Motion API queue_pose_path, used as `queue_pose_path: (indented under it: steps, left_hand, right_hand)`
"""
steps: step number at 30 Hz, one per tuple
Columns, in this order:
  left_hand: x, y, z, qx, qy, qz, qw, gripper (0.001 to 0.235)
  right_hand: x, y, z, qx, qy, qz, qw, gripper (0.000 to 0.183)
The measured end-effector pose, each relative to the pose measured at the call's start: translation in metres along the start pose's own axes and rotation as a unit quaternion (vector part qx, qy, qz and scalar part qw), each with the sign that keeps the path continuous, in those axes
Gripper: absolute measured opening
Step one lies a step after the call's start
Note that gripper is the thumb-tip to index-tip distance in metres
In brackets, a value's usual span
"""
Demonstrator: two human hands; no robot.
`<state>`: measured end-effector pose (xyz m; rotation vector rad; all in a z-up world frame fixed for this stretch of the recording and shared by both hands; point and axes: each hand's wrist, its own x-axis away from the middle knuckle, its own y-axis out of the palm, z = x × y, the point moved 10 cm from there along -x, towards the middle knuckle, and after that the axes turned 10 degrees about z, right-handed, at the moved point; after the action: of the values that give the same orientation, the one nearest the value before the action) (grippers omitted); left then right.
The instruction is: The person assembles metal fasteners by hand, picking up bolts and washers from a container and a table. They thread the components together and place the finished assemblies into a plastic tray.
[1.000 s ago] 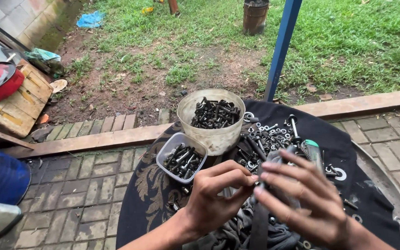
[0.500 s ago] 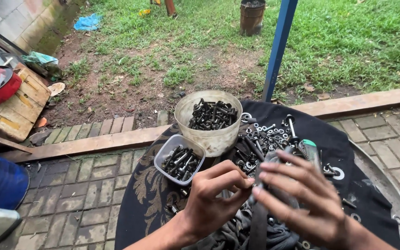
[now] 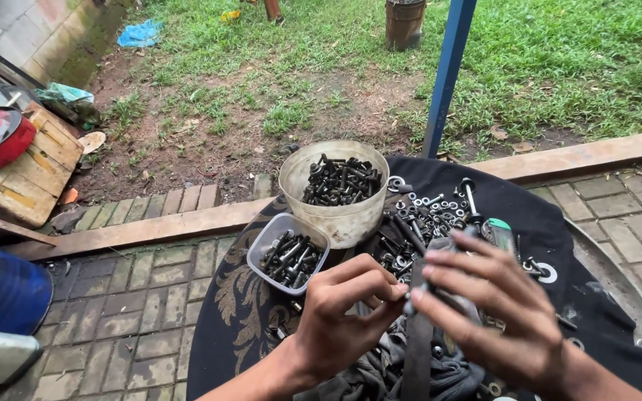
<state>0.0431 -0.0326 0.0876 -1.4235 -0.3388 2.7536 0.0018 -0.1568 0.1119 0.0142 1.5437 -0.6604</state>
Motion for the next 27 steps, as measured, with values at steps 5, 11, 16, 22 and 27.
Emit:
queue_pose_path:
  steps: [5,11,16,22,27]
  left_hand:
    - [0.0,0.002,-0.001,0.001,0.0,0.0,1.0,0.023]
    - [0.002,0.002,-0.001,-0.001,0.002,0.0,1.0,0.019]
    - [-0.001,0.001,0.002,0.009,0.005,0.002,1.0,0.018]
    - [0.0,0.002,0.003,-0.007,0.012,0.01,1.0,0.018]
    - [0.0,0.002,0.0,0.001,-0.004,0.001,1.0,0.017]
  right_hand:
    - [-0.001,-0.001,0.001,0.007,-0.012,0.008,1.0,0.015]
    - [-0.003,-0.001,-0.008,0.001,-0.027,-0.002,1.0,0.015]
    - [-0.007,-0.006,-0.004,0.018,-0.016,0.022,0.999,0.011]
    - [0.002,-0.006,0.01,0.014,0.011,0.008,1.0,0.034]
    - [0.001,-0.003,-0.006,-0.007,-0.018,0.013,1.0,0.013]
